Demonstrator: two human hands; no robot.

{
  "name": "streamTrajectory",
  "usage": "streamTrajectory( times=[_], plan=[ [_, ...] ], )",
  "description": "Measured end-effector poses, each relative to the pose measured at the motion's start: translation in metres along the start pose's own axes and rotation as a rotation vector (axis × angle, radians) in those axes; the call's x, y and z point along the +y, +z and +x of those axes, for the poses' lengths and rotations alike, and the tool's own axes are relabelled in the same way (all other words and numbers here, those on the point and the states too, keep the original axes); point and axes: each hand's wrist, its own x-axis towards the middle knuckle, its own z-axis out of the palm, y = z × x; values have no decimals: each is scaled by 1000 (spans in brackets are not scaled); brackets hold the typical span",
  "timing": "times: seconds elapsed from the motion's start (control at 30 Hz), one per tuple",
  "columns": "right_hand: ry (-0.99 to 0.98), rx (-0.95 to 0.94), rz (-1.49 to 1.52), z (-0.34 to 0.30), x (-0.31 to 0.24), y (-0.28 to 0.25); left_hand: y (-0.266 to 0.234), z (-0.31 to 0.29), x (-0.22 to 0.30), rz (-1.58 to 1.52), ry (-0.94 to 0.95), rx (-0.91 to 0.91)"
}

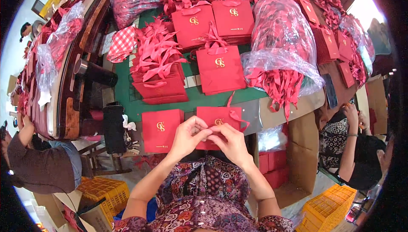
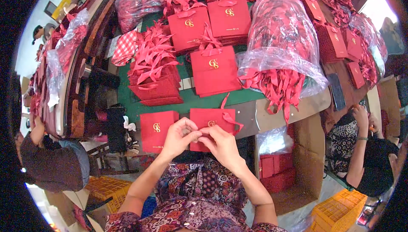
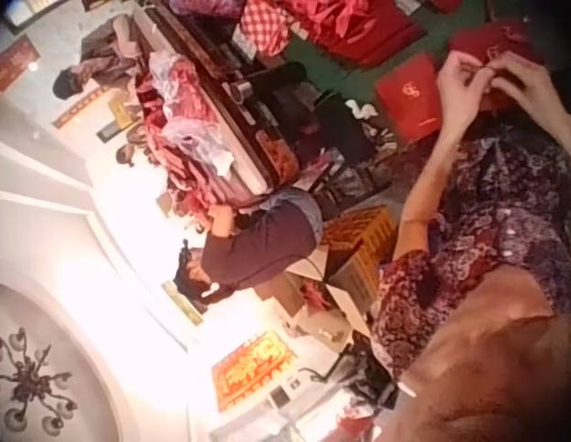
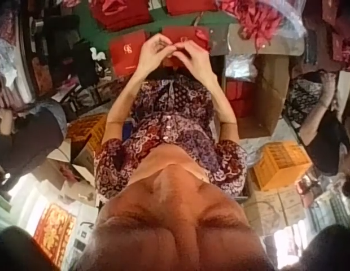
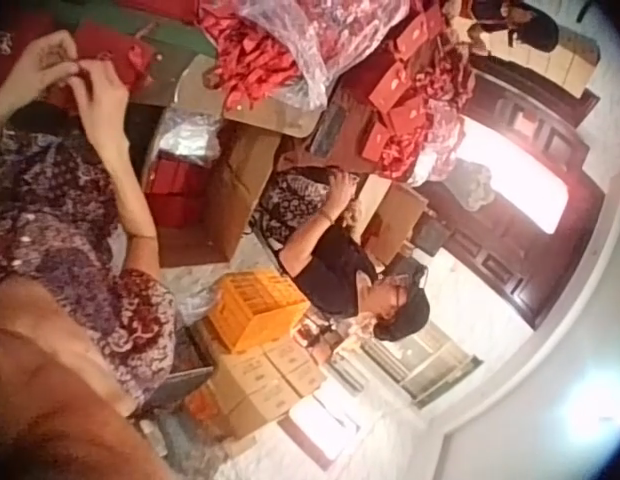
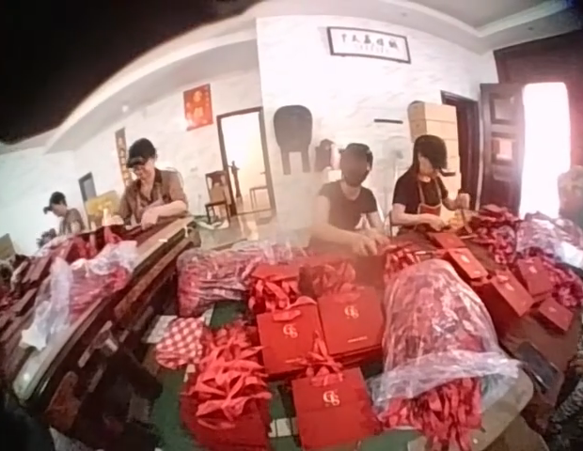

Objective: The person picks up a red gift bag and threads a red ribbon through the holes at the top, tying it into a bow before placing it on a stack and repeating the process.

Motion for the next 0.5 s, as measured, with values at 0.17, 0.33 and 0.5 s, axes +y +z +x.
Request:
streamTrajectory(
  times=[0.17, 0.33, 0.5],
  plan=[
    [60, 87, 9, 0, -3, 6, -4, 6, 10, 207, -20, 25],
    [140, 179, -69, 10, 6, 8, -10, 25, 17, 891, 341, 150],
    [123, 253, -160, 18, 15, 12, -6, 35, 14, 1027, 332, 77]
  ],
)
